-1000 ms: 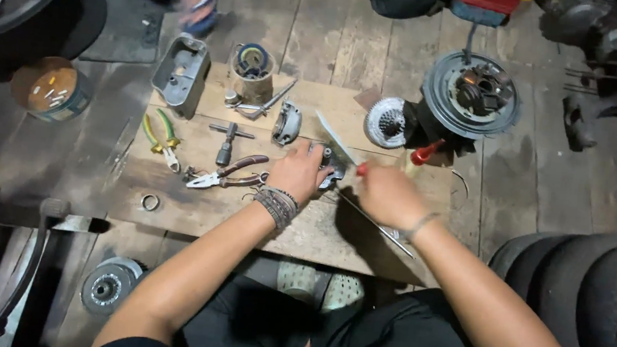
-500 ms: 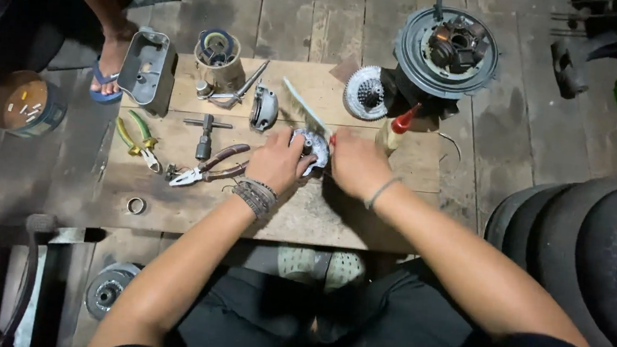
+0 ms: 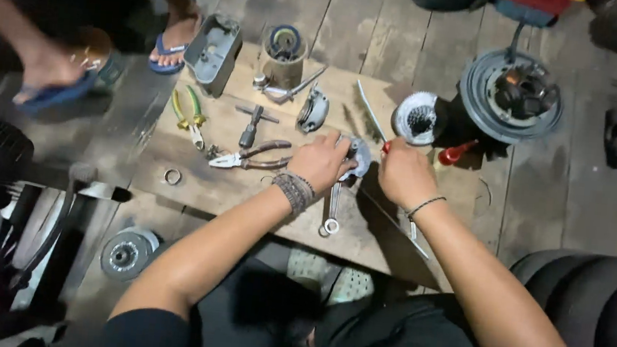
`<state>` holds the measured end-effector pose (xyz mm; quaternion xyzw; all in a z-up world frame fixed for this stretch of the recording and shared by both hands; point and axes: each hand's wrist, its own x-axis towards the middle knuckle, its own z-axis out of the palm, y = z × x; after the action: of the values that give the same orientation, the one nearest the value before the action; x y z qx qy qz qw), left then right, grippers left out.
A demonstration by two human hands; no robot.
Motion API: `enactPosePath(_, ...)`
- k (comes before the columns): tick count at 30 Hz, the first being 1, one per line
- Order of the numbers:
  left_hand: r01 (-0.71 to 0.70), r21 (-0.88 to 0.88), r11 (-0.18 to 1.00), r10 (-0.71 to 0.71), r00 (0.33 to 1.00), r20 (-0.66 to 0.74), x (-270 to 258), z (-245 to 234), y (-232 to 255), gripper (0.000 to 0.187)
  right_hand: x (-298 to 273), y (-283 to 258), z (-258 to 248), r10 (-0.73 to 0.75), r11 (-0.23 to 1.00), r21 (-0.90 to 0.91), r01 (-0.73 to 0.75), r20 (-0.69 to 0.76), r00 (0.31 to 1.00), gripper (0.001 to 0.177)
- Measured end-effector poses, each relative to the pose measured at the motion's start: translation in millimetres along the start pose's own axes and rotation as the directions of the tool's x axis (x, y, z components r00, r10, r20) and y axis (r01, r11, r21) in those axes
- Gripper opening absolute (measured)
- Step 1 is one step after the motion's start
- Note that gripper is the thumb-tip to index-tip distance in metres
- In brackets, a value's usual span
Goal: The person cleans a cylindrical mechanical component using a wire brush and a red-handled tool. They rotate the part to scrub different sections, including the shaft and the circular face, while seated at a cluttered workbench.
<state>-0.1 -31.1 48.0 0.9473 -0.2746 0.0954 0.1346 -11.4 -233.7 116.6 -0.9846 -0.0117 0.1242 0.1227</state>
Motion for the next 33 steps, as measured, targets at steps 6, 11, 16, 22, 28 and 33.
enactPosePath(6, 0.004, 0.047, 0.999, -0.003, 1.000, -0.022, 0.4, 0.5, -3.6, 0.042, -53.1, -16.5, -48.3, 0.008, 0.996, 0.093, -0.010, 0.029, 1.000, 0.034)
enactPosePath(11, -0.003, 0.053, 0.999, 0.004, 1.000, -0.011, -3.1, 6.9, -1.2, 0.041, -17.6, -5.8, 1.4, -0.003, 0.997, 0.081, 0.001, 0.023, 1.000, 0.031)
enactPosePath(16, 0.013, -0.034, 0.999, -0.010, 0.996, 0.087, -3.0, -9.4, -13.7, 0.042, -18.7, 10.1, -3.1, -0.001, 0.998, 0.065, 0.007, -0.089, 0.996, 0.027)
enactPosePath(22, 0.050, -0.086, 0.995, -0.026, 0.965, 0.260, 0.0, -23.7, -21.0, 0.055, -35.7, -19.9, -2.4, -0.075, 0.986, 0.153, 0.071, 0.024, 0.997, 0.024)
enactPosePath(28, -0.025, -0.111, 0.994, 0.042, 0.987, 0.153, -1.7, -14.9, -20.2, 0.050, -23.1, -17.5, -25.5, -0.019, 0.984, 0.175, 0.027, -0.048, 0.999, 0.027)
enactPosePath(33, 0.079, -0.063, 0.995, -0.066, 0.981, 0.180, 1.2, -7.5, -17.6, 0.052, -47.5, -16.9, -14.1, 0.014, 0.996, 0.087, -0.023, 0.104, 0.994, 0.029)
